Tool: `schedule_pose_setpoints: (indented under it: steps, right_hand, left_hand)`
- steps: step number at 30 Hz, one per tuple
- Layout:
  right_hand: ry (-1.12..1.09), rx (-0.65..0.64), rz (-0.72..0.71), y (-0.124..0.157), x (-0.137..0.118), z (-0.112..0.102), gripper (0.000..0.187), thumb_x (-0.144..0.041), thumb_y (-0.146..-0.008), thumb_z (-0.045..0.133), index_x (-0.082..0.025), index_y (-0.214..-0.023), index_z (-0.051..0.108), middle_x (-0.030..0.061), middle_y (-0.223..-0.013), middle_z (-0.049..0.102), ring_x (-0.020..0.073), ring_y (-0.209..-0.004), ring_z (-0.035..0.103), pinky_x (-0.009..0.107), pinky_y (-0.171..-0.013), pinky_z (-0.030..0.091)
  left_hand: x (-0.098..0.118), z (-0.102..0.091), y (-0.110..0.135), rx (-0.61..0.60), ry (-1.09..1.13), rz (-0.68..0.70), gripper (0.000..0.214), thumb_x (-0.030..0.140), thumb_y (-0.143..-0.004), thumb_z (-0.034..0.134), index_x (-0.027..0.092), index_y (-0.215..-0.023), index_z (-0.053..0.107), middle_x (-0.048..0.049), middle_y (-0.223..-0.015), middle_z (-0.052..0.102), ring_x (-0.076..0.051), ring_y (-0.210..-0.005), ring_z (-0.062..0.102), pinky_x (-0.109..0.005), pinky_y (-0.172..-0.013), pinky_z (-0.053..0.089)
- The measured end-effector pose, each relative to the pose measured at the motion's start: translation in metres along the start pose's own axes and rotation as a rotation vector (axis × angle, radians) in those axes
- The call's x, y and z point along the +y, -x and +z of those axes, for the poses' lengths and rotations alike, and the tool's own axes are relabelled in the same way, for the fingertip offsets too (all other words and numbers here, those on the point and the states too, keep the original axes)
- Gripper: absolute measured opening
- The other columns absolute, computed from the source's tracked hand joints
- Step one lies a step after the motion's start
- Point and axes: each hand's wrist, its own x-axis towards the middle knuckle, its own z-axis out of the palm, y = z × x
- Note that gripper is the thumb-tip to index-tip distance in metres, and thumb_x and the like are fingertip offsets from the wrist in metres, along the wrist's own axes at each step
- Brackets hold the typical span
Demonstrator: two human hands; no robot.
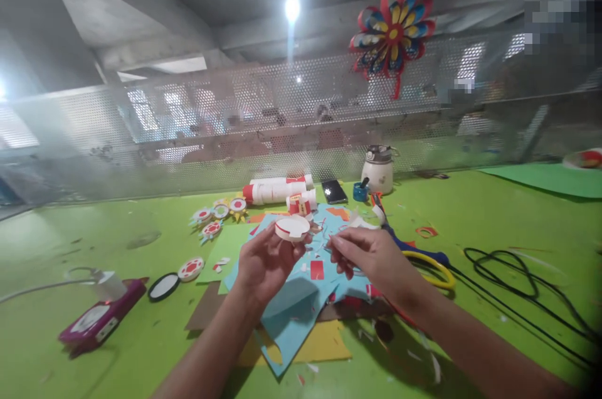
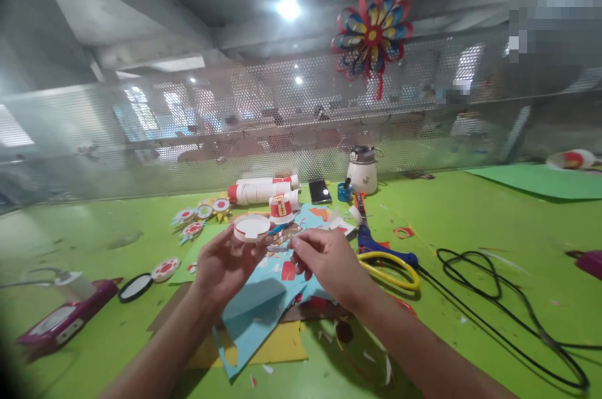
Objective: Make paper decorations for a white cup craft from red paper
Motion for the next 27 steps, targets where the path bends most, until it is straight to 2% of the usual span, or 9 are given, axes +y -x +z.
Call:
schedule_pose_setpoints:
  steps: [4,10,16,23,27]
  right_hand:
    - [0.102,-0.024,-0.007,0.001,0.004,0.003,0.026,-0.034,-0.084,0.052,-0.014,-0.068,0.059,0.0003,-0.058,0.057,0.0096,-0.050,0.050,0.023,-0.048,0.042]
    - [0.243,-0.084,-0.021,0.001,0.011,0.006,0.026,-0.033,-0.086,0.049,-0.015,-0.070,0.059,0.0013,-0.060,0.057,0.0119,-0.053,0.052,0.025,-0.051,0.042]
    - [0.362,-0.122,-0.049,0.002,0.013,0.006,0.027,-0.033,-0.086,0.047,-0.017,-0.066,0.057,0.0013,-0.059,0.057,0.0140,-0.055,0.053,0.027,-0.053,0.041]
    - [0.387,-0.136,-0.067,0.002,0.013,0.007,0.028,-0.032,-0.086,0.048,-0.017,-0.064,0.056,0.0002,-0.058,0.055,0.0139,-0.056,0.054,0.026,-0.054,0.040]
    - [0.381,-0.146,-0.064,0.001,0.013,0.007,0.028,-0.032,-0.086,0.048,-0.016,-0.066,0.058,0.0003,-0.058,0.055,0.0139,-0.056,0.054,0.025,-0.053,0.040]
  left_hand:
    - [0.001,0.001,-0.001,0.051,0.056,0.001,0.021,0.024,-0.081,0.056,0.009,-0.087,0.068,-0.0147,-0.090,0.070,-0.019,-0.071,0.064,-0.027,-0.064,0.051]
    - [0.002,0.002,-0.004,0.101,0.046,-0.037,0.032,0.029,-0.087,0.047,0.005,-0.091,0.068,-0.0169,-0.090,0.069,-0.019,-0.072,0.063,-0.024,-0.060,0.049]
    - [0.002,-0.002,-0.006,0.094,0.029,-0.026,0.032,0.031,-0.086,0.050,0.006,-0.092,0.068,-0.0163,-0.090,0.069,-0.017,-0.072,0.062,-0.023,-0.061,0.047]
    - [0.000,-0.007,-0.006,0.055,-0.002,0.007,0.032,0.031,-0.085,0.051,0.006,-0.096,0.067,-0.0161,-0.092,0.069,-0.018,-0.077,0.063,-0.025,-0.070,0.048]
    - [0.000,-0.005,-0.005,0.060,-0.009,0.000,0.032,0.030,-0.085,0.051,0.005,-0.096,0.067,-0.0160,-0.092,0.069,-0.018,-0.077,0.063,-0.026,-0.070,0.048]
